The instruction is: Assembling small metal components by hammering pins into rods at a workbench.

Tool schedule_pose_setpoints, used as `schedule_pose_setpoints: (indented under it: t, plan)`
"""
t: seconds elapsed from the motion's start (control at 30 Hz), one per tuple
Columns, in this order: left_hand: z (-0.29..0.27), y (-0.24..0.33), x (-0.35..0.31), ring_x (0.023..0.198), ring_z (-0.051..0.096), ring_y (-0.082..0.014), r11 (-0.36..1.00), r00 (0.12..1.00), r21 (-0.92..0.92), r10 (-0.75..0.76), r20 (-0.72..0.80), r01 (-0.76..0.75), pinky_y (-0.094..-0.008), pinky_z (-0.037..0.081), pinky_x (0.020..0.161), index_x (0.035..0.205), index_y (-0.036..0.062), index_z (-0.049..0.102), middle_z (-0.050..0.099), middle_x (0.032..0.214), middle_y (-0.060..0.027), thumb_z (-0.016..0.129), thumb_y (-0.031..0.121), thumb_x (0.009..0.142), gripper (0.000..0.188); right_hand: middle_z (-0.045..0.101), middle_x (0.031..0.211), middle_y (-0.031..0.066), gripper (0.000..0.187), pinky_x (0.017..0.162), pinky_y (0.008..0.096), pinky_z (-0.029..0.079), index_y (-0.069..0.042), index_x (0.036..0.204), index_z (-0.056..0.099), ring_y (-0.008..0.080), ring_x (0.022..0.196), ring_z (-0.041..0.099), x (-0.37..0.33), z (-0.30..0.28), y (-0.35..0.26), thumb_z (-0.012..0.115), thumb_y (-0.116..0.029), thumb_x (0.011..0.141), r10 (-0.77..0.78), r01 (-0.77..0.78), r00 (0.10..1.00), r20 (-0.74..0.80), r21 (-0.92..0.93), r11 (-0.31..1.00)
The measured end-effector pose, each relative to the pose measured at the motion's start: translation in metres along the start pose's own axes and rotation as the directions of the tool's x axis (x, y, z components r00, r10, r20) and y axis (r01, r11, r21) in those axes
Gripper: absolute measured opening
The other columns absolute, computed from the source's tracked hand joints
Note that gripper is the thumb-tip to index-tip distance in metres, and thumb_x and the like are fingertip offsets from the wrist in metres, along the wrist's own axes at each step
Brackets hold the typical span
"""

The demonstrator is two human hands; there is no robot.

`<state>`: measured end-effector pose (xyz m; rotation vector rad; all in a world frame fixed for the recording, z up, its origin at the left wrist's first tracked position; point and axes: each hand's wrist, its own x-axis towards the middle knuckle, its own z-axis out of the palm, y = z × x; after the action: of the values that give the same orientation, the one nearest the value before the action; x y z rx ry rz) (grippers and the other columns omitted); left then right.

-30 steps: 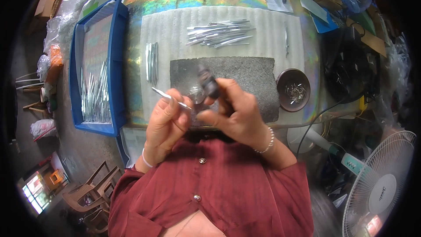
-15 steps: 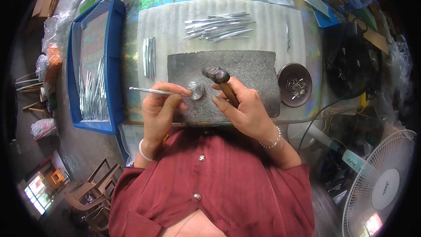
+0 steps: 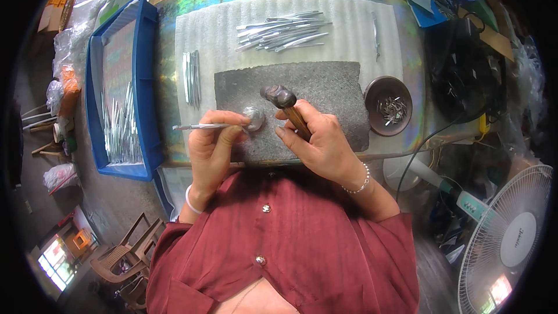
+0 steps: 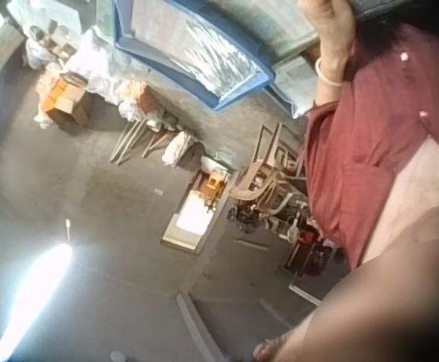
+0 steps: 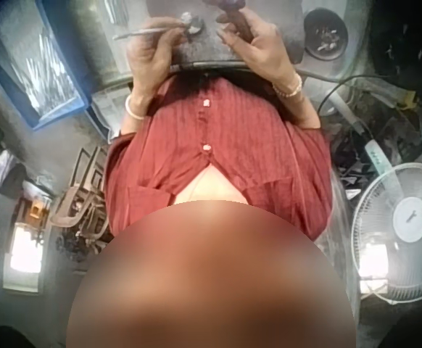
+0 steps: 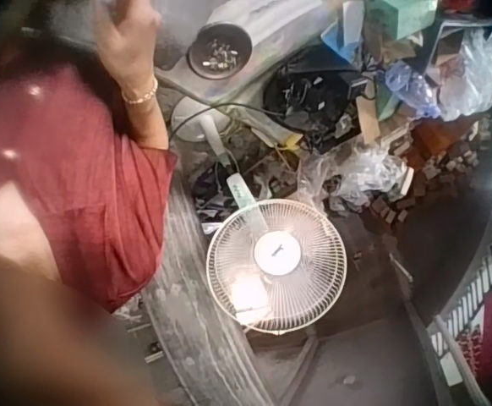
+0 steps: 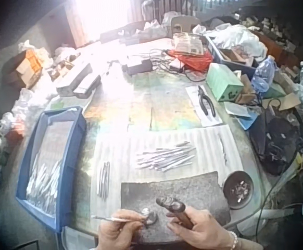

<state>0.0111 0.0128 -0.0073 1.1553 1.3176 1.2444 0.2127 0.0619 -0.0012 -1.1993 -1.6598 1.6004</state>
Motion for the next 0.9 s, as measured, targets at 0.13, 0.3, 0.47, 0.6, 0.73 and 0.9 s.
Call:
schedule_pose_setpoints:
  t: [0.13,0.3,0.47,0.6,0.73,0.9]
  plan:
    - [0.001,0.001,0.001,0.073,0.06,-0.0104,0.999,1.0,0.035,0.016,-0.006,-0.016,-0.0216,0.049,0.065,0.095,-0.0022,0.061,0.063,0.089,-0.0076,0.058,-0.005,0.088,0.008,0.065,0.079,0.0129,0.024,0.064,0.0294,0.05,0.002,0.103,0.056,0.0185,0.071,0.067,0.0,0.001,0.0,0.066,-0.01,0.084,-0.025,0.025,0.999,-0.023,0.008,1.0]
    - [0.001,-0.004,0.005,0.071,0.063,-0.0161,0.945,0.981,0.266,0.185,0.049,-0.192,-0.0254,0.051,0.062,0.094,-0.0015,0.061,0.063,0.085,-0.0119,0.062,-0.009,0.081,0.015,0.064,0.079,0.0119,0.025,0.064,0.0297,0.05,0.002,0.104,0.055,0.0185,0.07,0.066,0.001,-0.001,-0.002,0.066,-0.008,0.084,-0.035,0.035,0.999,0.0,-0.046,0.998]
    - [0.01,0.005,0.002,0.067,0.065,-0.0281,0.619,0.876,0.638,0.434,0.21,-0.459,-0.0342,0.052,0.055,0.093,-0.0004,0.06,0.063,0.085,-0.0156,0.061,-0.009,0.066,0.028,0.059,0.072,0.0066,0.028,0.06,0.0257,0.047,0.001,0.103,0.057,0.0132,0.062,0.059,0.003,0.008,-0.009,0.07,-0.009,0.081,-0.055,0.057,0.998,-0.024,0.095,0.994]
    - [0.009,0.014,0.001,0.065,0.065,-0.0279,0.601,0.89,0.667,0.391,0.236,-0.441,-0.034,0.051,0.053,0.095,0.0007,0.06,0.064,0.085,-0.0146,0.061,-0.003,0.068,0.027,0.057,0.071,0.0052,0.03,0.057,0.022,0.044,0.002,0.101,0.058,0.0112,0.058,0.053,0.002,0.003,-0.035,0.074,-0.009,0.077,-0.246,0.225,0.954,0.172,0.135,0.965]
    - [0.004,0.005,0.0,0.077,0.066,-0.0292,0.722,0.903,0.545,0.373,0.213,-0.426,-0.0352,0.054,0.059,0.098,0.0047,0.062,0.065,0.09,-0.0134,0.065,0.004,0.069,0.029,0.06,0.084,0.0127,0.03,0.066,0.0355,0.052,0.0,0.093,0.058,0.0298,0.075,0.063,0.023,0.01,-0.069,0.072,0.0,0.066,-0.571,0.599,0.771,0.283,-0.015,0.801]
    - [0.002,0.002,0.003,0.077,0.065,-0.0291,0.711,0.882,0.522,0.395,0.257,-0.471,-0.0369,0.053,0.059,0.095,0.0038,0.059,0.063,0.089,-0.0115,0.062,0.0,0.07,0.025,0.06,0.093,0.0139,0.034,0.065,0.0323,0.052,-0.001,0.103,0.054,0.0251,0.076,0.062,0.014,0.007,-0.085,0.069,0.002,0.073,-0.451,0.508,0.843,0.293,-0.158,0.847]
